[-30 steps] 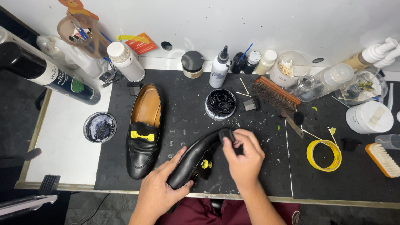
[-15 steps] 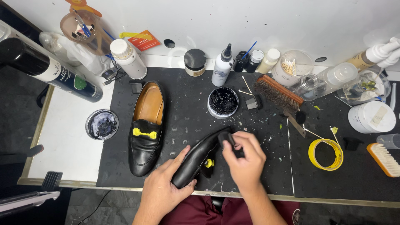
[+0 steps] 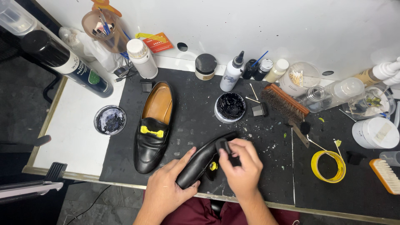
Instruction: The person applies black shoe polish to a pair of black leather loafers using a small sponge applicator. They repeatedly dip the sponge into a polish container and rub it onto the shoe surfaces, focusing on the toe, sides, and heel areas.
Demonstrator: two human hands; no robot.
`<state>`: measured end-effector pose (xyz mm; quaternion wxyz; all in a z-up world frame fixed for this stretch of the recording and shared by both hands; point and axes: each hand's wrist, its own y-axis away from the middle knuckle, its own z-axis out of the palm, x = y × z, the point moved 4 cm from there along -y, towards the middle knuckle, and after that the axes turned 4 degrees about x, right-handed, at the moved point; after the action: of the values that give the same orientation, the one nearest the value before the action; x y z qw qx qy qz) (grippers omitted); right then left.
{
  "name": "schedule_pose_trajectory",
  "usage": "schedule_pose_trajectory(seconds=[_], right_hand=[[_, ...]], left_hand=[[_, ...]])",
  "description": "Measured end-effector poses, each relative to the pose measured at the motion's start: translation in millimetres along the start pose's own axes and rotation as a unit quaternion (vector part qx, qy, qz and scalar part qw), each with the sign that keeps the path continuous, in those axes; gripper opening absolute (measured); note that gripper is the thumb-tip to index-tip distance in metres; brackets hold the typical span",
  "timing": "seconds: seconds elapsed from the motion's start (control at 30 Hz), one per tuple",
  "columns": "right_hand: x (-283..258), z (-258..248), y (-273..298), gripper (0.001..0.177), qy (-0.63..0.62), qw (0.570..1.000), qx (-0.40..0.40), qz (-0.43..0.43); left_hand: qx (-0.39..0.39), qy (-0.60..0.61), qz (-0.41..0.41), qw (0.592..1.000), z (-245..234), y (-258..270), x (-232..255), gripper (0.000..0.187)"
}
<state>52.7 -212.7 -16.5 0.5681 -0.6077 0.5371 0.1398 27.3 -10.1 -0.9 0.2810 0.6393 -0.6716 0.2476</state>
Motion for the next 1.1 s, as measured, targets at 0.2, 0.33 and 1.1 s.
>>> schedule_pose_trajectory(seconds=[0.2, 0.33, 1.1], right_hand=[[5, -5, -5, 0.016, 0.056, 0.997, 0.030, 0.035], [1, -2, -3, 0.016, 0.018, 1.000, 0.014, 0.016], [102, -51, 19, 0.020, -0.212, 0.956, 0.119, 0.166]], left_hand=[[-0.005, -0.015, 0.002, 1.000, 2, 0, 0, 0.094], [-0.014, -0.018, -0.004, 1.000, 3, -1, 0, 0.096], [-0.177, 0.283, -0.088, 0.939, 7, -6, -26, 0.092]])
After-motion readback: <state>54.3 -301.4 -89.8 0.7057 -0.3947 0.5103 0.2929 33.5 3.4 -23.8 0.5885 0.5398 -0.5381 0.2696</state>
